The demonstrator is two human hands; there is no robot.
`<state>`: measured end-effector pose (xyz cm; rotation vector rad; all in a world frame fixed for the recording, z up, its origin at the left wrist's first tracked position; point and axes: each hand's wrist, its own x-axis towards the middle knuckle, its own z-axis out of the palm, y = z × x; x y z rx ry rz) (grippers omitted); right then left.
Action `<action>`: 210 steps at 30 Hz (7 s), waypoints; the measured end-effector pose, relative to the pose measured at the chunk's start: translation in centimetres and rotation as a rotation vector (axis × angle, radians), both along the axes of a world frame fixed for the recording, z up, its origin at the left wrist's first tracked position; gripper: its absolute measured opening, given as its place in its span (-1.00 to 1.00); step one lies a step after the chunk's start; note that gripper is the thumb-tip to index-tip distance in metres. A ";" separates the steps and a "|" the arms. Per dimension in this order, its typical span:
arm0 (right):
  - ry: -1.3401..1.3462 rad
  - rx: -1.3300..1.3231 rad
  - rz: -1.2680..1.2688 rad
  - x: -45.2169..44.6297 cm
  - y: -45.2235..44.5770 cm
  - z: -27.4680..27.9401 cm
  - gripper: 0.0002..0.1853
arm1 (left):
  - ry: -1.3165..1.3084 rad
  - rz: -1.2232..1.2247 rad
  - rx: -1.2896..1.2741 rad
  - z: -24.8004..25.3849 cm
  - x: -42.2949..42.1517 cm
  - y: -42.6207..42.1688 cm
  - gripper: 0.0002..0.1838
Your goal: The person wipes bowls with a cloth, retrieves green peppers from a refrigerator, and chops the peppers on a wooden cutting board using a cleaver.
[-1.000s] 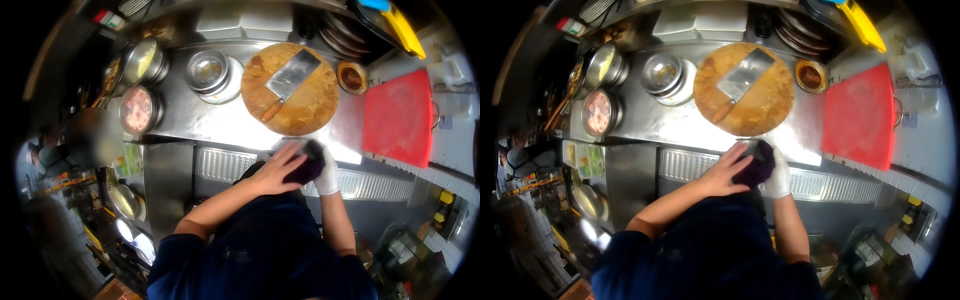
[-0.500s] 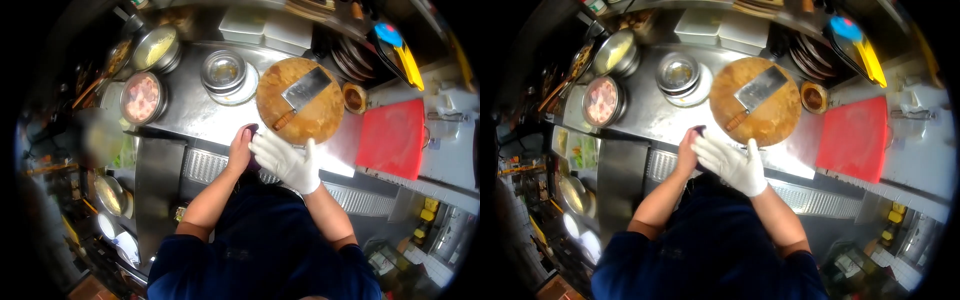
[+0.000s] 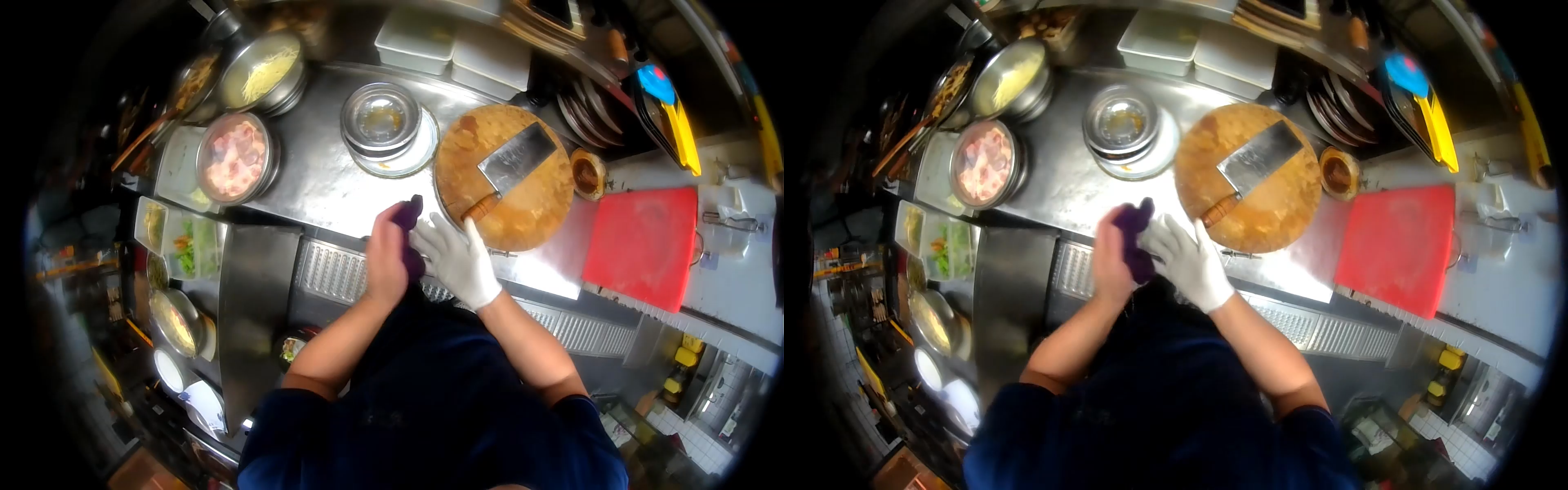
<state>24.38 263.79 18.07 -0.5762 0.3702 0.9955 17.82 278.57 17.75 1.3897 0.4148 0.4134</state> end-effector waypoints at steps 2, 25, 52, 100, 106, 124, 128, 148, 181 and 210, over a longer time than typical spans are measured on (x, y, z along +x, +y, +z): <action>0.040 0.000 0.022 0.9 1.2 -2.5 -0.23 | -0.146 -0.197 0.612 -2.0 -0.7 -1.6 -0.53; -0.438 -0.608 -0.031 17.8 17.3 -19.0 -0.71 | 0.561 0.084 1.240 -19.1 4.4 19.3 -0.41; -0.430 -0.563 -0.275 22.6 4.8 -2.9 -0.84 | 0.491 -0.914 1.590 -12.8 18.1 12.8 -0.05; -0.935 -0.584 0.203 10.1 4.6 -6.2 -0.53 | 0.692 -0.133 1.408 -19.7 1.6 19.0 -0.40; -0.431 -0.706 0.007 -0.1 -19.8 -2.1 -0.65 | 0.052 -0.280 1.584 -9.9 1.1 5.6 -0.32; 0.287 -1.190 -1.091 -45.4 -63.6 -9.6 -0.65 | 0.257 -1.344 2.689 -9.3 16.2 -32.3 -0.03; 0.395 -1.147 -1.250 -54.1 -66.8 -13.1 -0.63 | 0.206 -1.681 2.426 -8.7 7.4 -44.1 -0.19; 0.754 -1.466 -0.969 -61.6 -83.8 -13.2 -0.47 | -1.006 -1.461 3.102 -19.2 14.6 -118.3 -0.32; -0.145 -1.532 -0.267 -19.8 -153.1 -14.3 0.01 | 0.180 -2.239 1.217 -21.2 -8.3 -137.3 -0.61; -0.015 0.370 -0.961 -22.2 -177.1 -20.7 -0.38 | 0.702 -1.058 1.483 -68.5 39.4 -165.8 -0.18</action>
